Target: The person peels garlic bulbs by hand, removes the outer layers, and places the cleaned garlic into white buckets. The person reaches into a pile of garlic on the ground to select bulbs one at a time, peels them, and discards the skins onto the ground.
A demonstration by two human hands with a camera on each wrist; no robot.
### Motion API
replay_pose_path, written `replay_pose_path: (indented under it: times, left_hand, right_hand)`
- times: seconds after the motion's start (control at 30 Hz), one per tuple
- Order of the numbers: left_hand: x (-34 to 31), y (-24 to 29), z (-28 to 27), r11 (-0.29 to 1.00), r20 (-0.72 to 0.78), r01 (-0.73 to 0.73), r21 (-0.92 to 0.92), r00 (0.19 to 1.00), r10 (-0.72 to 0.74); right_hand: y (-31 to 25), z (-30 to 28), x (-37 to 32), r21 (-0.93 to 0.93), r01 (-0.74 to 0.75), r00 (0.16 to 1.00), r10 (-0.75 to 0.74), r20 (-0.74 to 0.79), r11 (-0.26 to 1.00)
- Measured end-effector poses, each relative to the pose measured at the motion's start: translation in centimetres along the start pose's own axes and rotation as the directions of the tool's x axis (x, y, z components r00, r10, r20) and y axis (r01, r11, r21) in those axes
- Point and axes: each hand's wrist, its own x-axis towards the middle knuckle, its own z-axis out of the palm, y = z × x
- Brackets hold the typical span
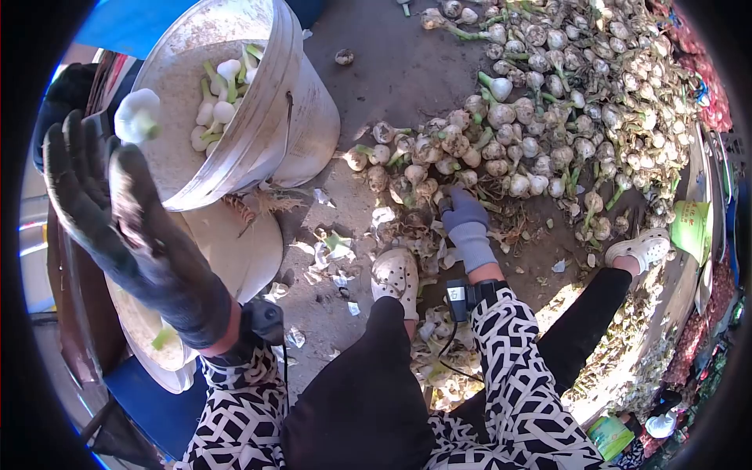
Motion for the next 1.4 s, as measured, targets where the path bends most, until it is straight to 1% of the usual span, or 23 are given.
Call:
replay_pose_path:
  times: [0.07, 0.13, 0.17, 0.2, 0.23, 0.27, 0.33, 0.4, 0.47, 0.5, 0.6, 0.67, 0.7, 0.73, 0.8, 0.83, 0.9, 0.97, 1.07, 1.1, 1.2, 1.33, 1.4]
  left_hand:
    - [-4.8, -1.2, 0.6, 0.937, 0.383, 0.094, -0.336, 0.923, 0.045]
    - [-9.0, -0.9, 2.4, 0.951, 0.848, 0.256, -0.173, 0.53, 0.011]
    - [-12.5, -1.7, 3.8, 0.936, 0.88, 0.288, -0.201, 0.473, 0.044]
    - [-15.5, -2.6, 4.6, 0.804, 0.944, 0.568, -0.176, 0.329, -0.026]
    - [-17.0, -2.4, 4.9, 0.48, 0.985, 0.871, -0.107, 0.16, -0.069]
    - [-18.4, -2.5, 5.2, 0.443, 0.99, 0.89, -0.104, 0.136, -0.042]
    - [-17.6, -1.5, 4.9, 0.41, 0.986, 0.904, -0.124, 0.157, -0.048]
    - [-16.5, -0.4, 4.8, 0.55, 0.971, 0.821, -0.152, 0.227, -0.071]
    - [-15.7, 0.3, 4.4, 0.671, 0.953, 0.726, -0.149, 0.287, -0.098]
    - [-15.4, 0.5, 4.0, 0.71, 0.942, 0.685, -0.162, 0.322, -0.097]
    - [-15.9, 0.0, 3.5, 0.731, 0.932, 0.665, -0.152, 0.344, -0.119]
    - [-16.6, -0.6, 3.5, 0.46, 0.957, 0.878, -0.131, 0.233, -0.173]
    - [-17.5, -0.8, 3.9, 0.27, 0.953, 0.935, -0.229, 0.272, -0.135]
    - [-17.8, -1.2, 3.9, 0.263, 0.953, 0.938, -0.227, 0.269, -0.139]
    - [-17.2, -2.5, 4.0, 0.203, 0.993, 0.979, -0.026, 0.048, -0.104]
    - [-17.5, -3.2, 4.2, 0.618, 0.987, 0.784, -0.051, 0.135, -0.089]
    - [-16.9, -3.7, 5.4, 0.621, 0.994, 0.783, -0.021, 0.081, -0.069]
    - [-17.0, -3.3, 5.8, 0.626, 0.999, 0.78, 0.001, 0.032, -0.042]
    - [-17.3, -2.4, 6.0, 0.331, 0.91, 0.943, -0.043, 0.174, -0.377]
    - [-16.2, -1.6, 5.2, 0.462, 0.913, 0.879, -0.118, 0.279, -0.297]
    - [-16.8, -1.2, 4.0, 0.561, 0.957, 0.826, -0.06, 0.207, -0.202]
    - [-17.0, -2.4, 4.2, 0.542, 0.97, 0.839, 0.038, 0.099, -0.222]
    - [-16.2, -3.3, 4.7, 0.668, 0.984, 0.742, 0.065, 0.066, -0.168]
  right_hand:
    - [1.2, -0.5, -1.0, 0.149, 0.098, 0.992, -0.084, -0.098, 0.984]
    - [0.3, -4.4, -4.0, 0.694, 0.028, 0.995, -0.086, 0.049, 0.719]
    - [-0.1, -5.7, -5.6, 0.688, 0.024, 0.995, -0.083, 0.053, 0.725]
    - [-0.4, -6.9, -7.3, 0.841, -0.007, 0.981, -0.16, 0.111, 0.541]
    - [-0.7, -7.7, -8.5, 0.943, -0.058, 0.959, -0.245, 0.144, 0.327]
    - [-1.1, -8.0, -9.3, 0.94, -0.052, 0.961, -0.24, 0.139, 0.336]
    - [-2.8, -7.9, -10.7, 0.99, 0.002, 0.975, -0.218, -0.033, -0.142]
    - [-3.8, -7.2, -11.3, 0.995, 0.051, 0.991, -0.121, -0.06, -0.081]
    - [-5.5, -6.8, -11.8, 0.953, 0.143, 0.983, 0.072, -0.168, 0.267]
    - [-5.8, -7.0, -11.8, 0.942, 0.131, 0.984, 0.075, -0.161, 0.309]
    - [-6.5, -8.3, -12.0, 0.983, -0.05, 0.998, 0.051, 0.042, 0.175]
    - [-5.7, -8.4, -11.9, 0.972, -0.031, 0.999, -0.003, 0.032, 0.234]
    - [-5.3, -8.4, -12.0, 0.958, -0.007, 0.998, -0.054, 0.024, 0.287]
    - [-5.1, -8.4, -12.1, 0.957, -0.014, 0.998, -0.052, 0.03, 0.291]
    - [-5.6, -9.1, -12.2, 0.856, 0.132, 0.989, -0.125, -0.08, 0.499]
    - [-5.7, -9.6, -12.5, 0.858, 0.127, 0.989, -0.124, -0.075, 0.498]
    - [-5.7, -10.7, -13.2, 0.909, -0.195, 0.92, -0.251, 0.3, 0.368]
    - [-5.3, -9.6, -13.5, 0.924, -0.28, 0.895, -0.278, 0.35, 0.26]
    - [-5.2, -8.3, -12.9, 0.911, -0.412, 0.876, -0.277, 0.395, -0.005]
    - [-5.3, -8.2, -12.6, 0.917, -0.384, 0.886, -0.238, 0.398, 0.105]
    - [-6.2, -7.6, -12.4, 0.909, -0.35, 0.886, -0.235, 0.4, 0.227]
    - [-5.6, -6.3, -12.1, 0.918, -0.395, 0.856, -0.36, 0.372, 0.008]
    - [-4.1, -6.0, -12.9, 0.868, -0.425, 0.886, -0.316, 0.34, -0.257]
